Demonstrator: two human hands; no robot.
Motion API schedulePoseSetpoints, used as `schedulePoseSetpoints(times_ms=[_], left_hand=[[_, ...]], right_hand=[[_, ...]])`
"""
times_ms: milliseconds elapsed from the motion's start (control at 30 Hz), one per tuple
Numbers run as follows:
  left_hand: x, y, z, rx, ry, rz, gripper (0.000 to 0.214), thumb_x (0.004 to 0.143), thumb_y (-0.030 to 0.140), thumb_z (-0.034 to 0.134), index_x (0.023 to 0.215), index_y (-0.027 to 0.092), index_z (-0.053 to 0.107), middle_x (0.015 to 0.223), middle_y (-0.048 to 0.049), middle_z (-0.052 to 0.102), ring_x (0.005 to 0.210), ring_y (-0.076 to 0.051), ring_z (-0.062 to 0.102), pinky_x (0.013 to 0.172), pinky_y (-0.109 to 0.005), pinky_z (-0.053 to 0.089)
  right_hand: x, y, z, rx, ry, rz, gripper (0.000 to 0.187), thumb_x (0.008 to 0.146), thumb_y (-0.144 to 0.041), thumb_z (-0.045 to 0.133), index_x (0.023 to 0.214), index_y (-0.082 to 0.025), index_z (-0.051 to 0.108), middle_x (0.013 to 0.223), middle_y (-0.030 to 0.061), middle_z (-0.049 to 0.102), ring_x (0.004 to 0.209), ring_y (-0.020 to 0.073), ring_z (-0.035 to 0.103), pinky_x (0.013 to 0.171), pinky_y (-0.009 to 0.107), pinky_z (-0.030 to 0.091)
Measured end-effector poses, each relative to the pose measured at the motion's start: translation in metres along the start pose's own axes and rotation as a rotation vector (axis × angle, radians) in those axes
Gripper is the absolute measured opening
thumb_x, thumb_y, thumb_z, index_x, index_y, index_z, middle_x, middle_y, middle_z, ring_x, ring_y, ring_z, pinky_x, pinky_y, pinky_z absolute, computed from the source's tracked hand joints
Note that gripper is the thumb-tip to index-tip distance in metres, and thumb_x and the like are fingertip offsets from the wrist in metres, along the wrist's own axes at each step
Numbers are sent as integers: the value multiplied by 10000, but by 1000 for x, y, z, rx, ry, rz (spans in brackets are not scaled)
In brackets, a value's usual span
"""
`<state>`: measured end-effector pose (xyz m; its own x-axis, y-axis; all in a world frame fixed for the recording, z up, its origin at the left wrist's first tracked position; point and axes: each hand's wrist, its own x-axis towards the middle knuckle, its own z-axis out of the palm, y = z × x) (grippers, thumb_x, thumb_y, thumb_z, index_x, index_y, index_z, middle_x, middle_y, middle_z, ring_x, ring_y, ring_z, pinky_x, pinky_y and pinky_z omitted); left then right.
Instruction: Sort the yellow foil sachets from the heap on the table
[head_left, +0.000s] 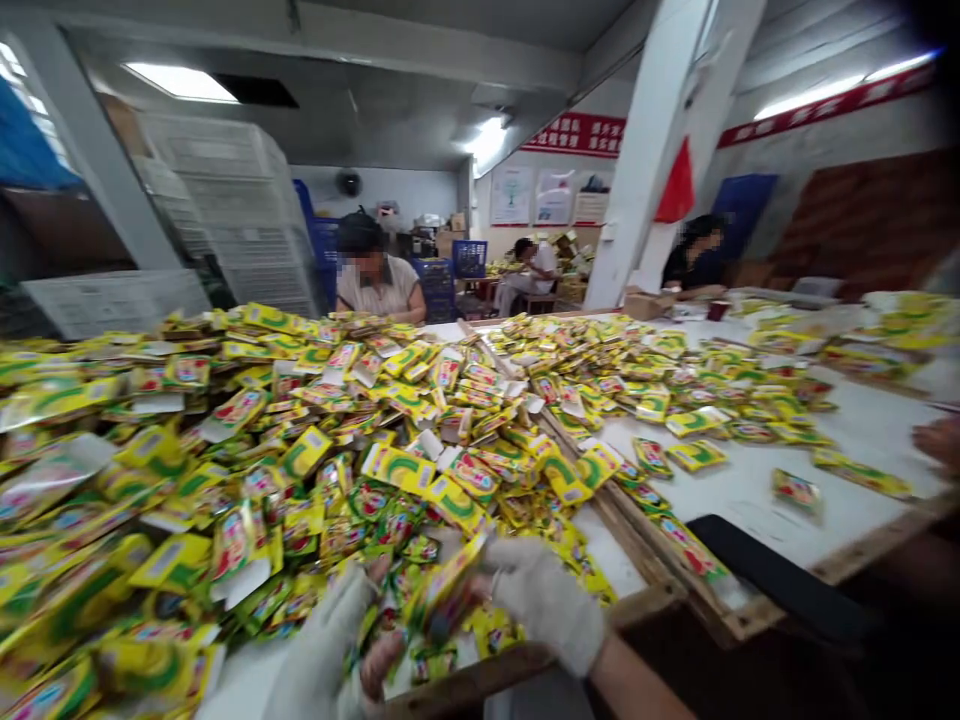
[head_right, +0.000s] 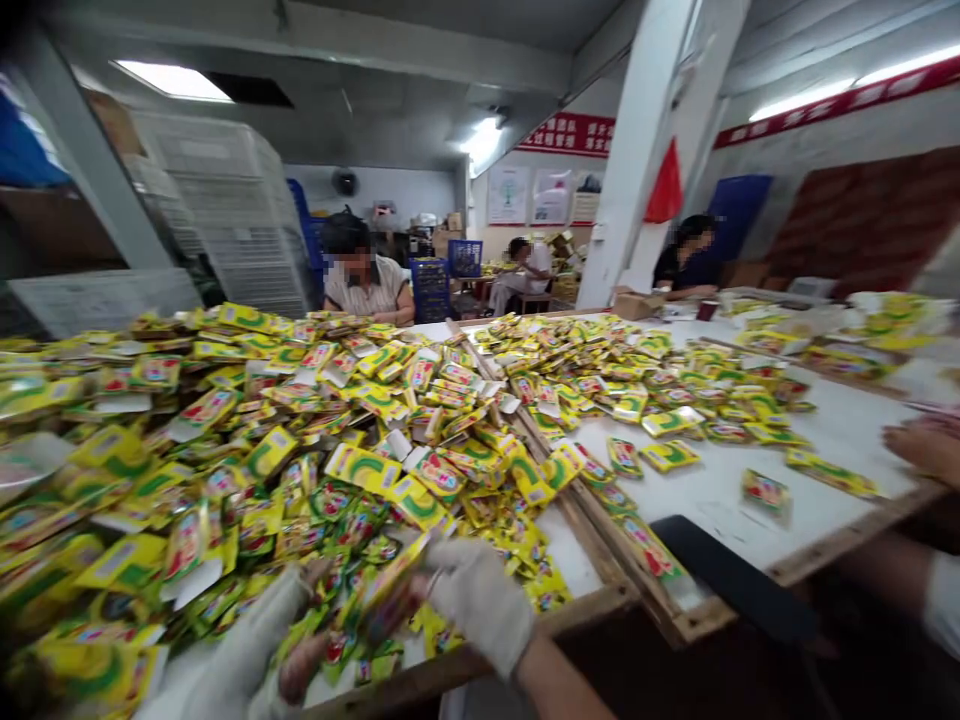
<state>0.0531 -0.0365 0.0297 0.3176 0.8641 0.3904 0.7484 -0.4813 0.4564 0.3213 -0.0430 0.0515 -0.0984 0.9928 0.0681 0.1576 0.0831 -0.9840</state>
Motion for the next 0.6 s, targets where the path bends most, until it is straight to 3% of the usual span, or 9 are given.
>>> schedulePoseSetpoints(times_ms=[67,133,200,267,367,400,467,533,600], left_hand=[[7,-16,-13,-37,40,-73,388,889,459,533,1220,262,581,1173,-66,685,1128,-258,625,906,-326,540],[13,-28,-18,-44,23,-149,286,916,461,491,1055,244,614,1072,-52,700,990,-221,662,811,-293,549],[16,-34,-15,-23,-12,-190,240,934,423,464,900,230,603,957,-42,694,884,-200,661,751,-278,536],[19,-34,-7,25,-47,-184,214,941,324,432,846,220,593,922,-50,680,887,-196,652,785,-280,521],[28,-25,4,174,-126,-197,276,866,102,406,994,201,630,1073,-83,666,1039,-202,630,913,-285,478],[33,-22,6,247,-168,-229,364,823,52,412,1082,193,624,1141,-96,649,1078,-209,620,929,-290,469],[40,-18,7,399,-261,-297,529,764,8,426,1246,174,567,1225,-125,612,1095,-239,617,914,-318,474],[45,-19,8,503,-347,-303,627,751,-10,414,1348,161,498,1239,-145,600,1064,-265,629,879,-351,486],[45,-26,10,526,-397,-272,678,749,-27,393,1398,160,456,1251,-154,600,1076,-277,627,887,-374,485]], right_hand=[[12,-12,-35,363,503,-97,164,685,-307,776,701,-183,670,662,-17,632,561,106,519,527,215,455],[22,-21,-69,502,703,-176,217,772,-445,644,886,-260,650,845,-38,665,628,87,549,585,200,484],[26,-23,-84,624,810,-180,274,737,-459,656,937,-274,625,935,-34,672,679,92,591,622,218,509],[26,-15,-70,551,733,-101,268,737,-456,668,914,-259,632,849,-29,675,658,104,601,604,221,502],[22,8,-16,260,377,57,204,774,-372,674,864,-189,691,616,2,644,574,149,591,529,241,465],[22,17,4,54,258,126,205,815,-363,606,878,-189,695,621,10,653,578,167,606,536,261,477],[24,33,37,-307,102,99,216,792,-253,579,944,-180,714,863,71,733,819,219,678,758,311,528],[27,44,56,-472,25,63,361,692,-136,607,1032,-183,718,1126,107,711,1049,256,646,951,338,469],[30,52,62,-559,-4,60,571,622,-67,603,1170,-209,678,1325,105,620,1177,261,588,1024,330,414]])
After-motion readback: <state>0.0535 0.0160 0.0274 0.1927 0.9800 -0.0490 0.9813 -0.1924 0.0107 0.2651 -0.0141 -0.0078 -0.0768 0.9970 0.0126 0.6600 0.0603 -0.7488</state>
